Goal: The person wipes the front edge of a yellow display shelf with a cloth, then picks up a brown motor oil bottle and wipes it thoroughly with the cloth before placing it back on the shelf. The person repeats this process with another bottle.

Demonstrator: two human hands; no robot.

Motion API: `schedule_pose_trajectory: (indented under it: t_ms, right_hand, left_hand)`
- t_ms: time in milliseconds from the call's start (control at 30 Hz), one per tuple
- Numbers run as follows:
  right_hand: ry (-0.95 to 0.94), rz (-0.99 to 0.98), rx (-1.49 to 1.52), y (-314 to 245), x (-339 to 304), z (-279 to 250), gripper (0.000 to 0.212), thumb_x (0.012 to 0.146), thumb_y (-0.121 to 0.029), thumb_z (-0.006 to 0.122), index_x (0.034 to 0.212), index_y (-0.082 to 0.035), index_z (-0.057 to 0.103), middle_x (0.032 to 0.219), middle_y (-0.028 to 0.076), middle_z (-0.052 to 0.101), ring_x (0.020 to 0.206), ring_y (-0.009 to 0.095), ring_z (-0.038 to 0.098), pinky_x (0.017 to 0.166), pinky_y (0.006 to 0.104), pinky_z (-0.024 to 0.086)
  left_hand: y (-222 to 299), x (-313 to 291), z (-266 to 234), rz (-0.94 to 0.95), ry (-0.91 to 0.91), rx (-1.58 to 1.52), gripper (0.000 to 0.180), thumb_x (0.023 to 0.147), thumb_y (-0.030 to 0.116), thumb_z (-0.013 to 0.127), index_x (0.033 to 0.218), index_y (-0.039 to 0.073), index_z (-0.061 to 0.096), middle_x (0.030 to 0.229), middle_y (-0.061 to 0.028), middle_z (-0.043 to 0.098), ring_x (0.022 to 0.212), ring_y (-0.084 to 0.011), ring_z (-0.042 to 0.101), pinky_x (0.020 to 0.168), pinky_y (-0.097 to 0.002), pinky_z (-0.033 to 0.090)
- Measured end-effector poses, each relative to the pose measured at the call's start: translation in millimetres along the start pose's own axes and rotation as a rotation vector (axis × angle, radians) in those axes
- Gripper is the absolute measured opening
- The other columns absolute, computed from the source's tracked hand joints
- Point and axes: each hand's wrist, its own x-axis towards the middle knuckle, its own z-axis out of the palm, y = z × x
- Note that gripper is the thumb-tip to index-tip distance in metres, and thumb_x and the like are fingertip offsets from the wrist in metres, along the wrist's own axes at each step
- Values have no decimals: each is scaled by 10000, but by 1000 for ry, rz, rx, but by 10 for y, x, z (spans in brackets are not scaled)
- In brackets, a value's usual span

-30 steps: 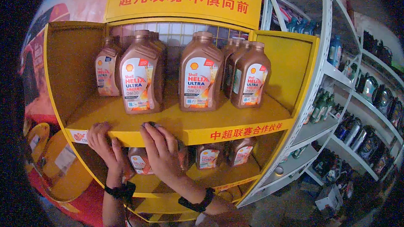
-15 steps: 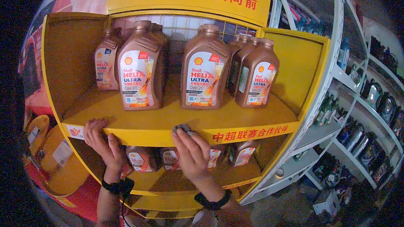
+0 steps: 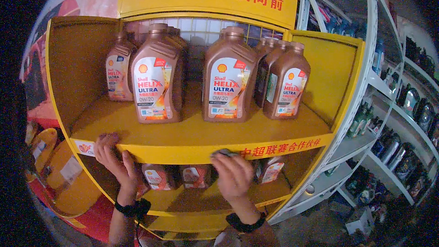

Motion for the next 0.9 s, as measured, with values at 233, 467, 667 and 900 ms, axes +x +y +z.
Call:
schedule_pose_trajectory:
  t_ms: [233,467,667,900]
  right_hand:
    - [-12,-4,-5,-143,302,110,251,789,51,666,989,-72,754,1084,39,689,1046,275,572,909,367,476]
    - [46,24,-75,25,79,-26,348,723,55,681,1039,-70,756,1133,44,675,1081,277,546,955,379,446]
    - [-143,-29,-27,-83,360,-14,408,677,80,657,1046,-65,756,1181,62,653,1100,278,523,968,379,434]
    - [-87,13,-72,35,222,-156,386,680,5,754,1048,-111,765,1184,35,665,1062,256,546,922,352,471]
  left_hand:
    - [-23,-23,37,10,14,33,389,945,377,440,1130,56,560,1165,-133,575,1210,-359,456,1080,-517,247]
    - [-10,-30,49,30,26,23,385,949,372,437,1130,54,560,1165,-136,573,1208,-361,457,1079,-519,252]
    - [-45,-28,-3,9,-29,31,377,926,349,456,1142,55,553,1186,-143,560,1218,-367,448,1082,-518,247]
    - [-2,-26,70,15,18,7,362,903,330,475,1126,59,564,1171,-140,569,1206,-365,459,1076,-514,255]
